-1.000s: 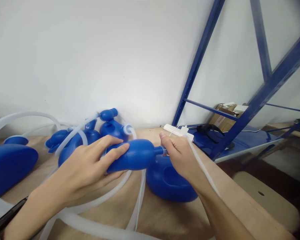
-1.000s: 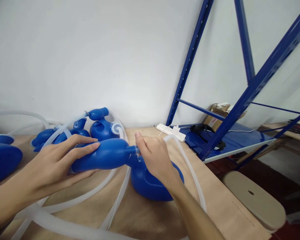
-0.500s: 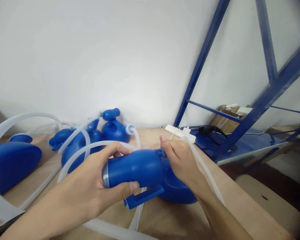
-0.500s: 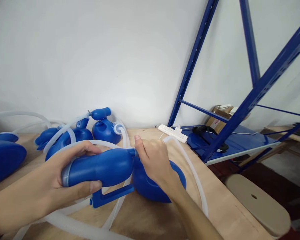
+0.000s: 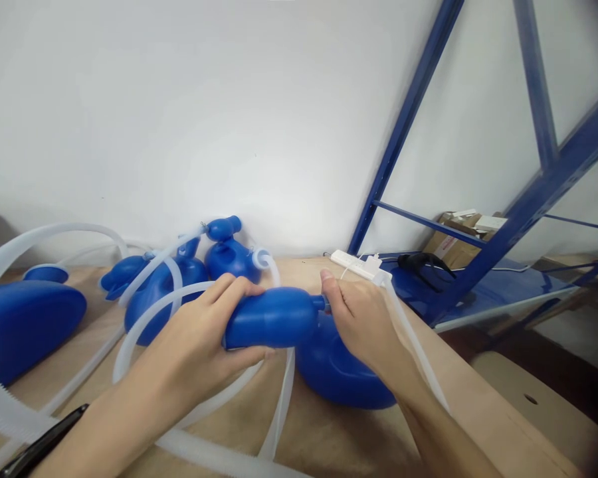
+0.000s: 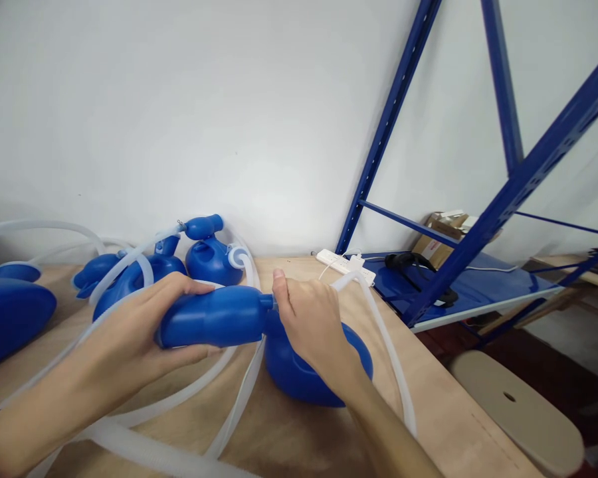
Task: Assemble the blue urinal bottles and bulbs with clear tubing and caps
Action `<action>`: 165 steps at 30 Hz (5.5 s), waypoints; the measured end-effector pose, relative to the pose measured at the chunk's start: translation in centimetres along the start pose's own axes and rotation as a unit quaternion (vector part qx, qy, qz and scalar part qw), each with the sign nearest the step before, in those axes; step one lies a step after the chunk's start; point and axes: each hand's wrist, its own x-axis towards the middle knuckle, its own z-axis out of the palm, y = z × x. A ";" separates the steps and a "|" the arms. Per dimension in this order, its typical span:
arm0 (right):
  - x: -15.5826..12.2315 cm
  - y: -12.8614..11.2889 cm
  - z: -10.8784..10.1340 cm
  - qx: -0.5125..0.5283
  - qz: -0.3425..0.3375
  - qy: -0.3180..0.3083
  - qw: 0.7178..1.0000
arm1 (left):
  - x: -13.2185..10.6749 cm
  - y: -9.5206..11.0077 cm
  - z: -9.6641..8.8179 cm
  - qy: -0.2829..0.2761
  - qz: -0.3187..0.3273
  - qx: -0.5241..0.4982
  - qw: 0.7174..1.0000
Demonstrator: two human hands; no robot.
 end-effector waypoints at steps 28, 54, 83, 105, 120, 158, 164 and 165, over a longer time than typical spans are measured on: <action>0.5 -2.0 -2.4 0.104 -0.005 -0.163 0.981 | 0.2 -2.1 -1.7 0.112 0.276 0.261 0.918; 1.0 1.2 2.6 0.550 0.060 -0.180 0.814 | 1.2 -3.2 -2.1 0.145 0.074 0.156 0.974; 1.3 1.4 2.2 0.580 0.061 -0.126 0.802 | 0.9 -4.0 -1.9 0.145 0.107 0.155 0.971; 1.1 1.7 3.9 0.621 0.040 -0.192 0.759 | 0.9 -4.2 -2.0 0.165 0.126 0.161 0.965; 1.0 1.9 4.3 0.606 -0.010 -0.115 0.787 | 0.9 -4.2 -1.8 0.160 0.130 0.158 0.966; 1.1 1.0 3.1 0.537 0.038 -0.096 0.837 | 1.1 -4.1 -1.7 0.161 0.211 0.224 0.938; 1.1 0.7 3.1 0.544 0.044 -0.099 0.832 | 1.1 -4.2 -1.5 0.162 0.220 0.215 0.938; 1.0 0.7 3.0 0.540 0.042 -0.097 0.835 | 1.1 -4.3 -1.6 0.160 0.219 0.210 0.939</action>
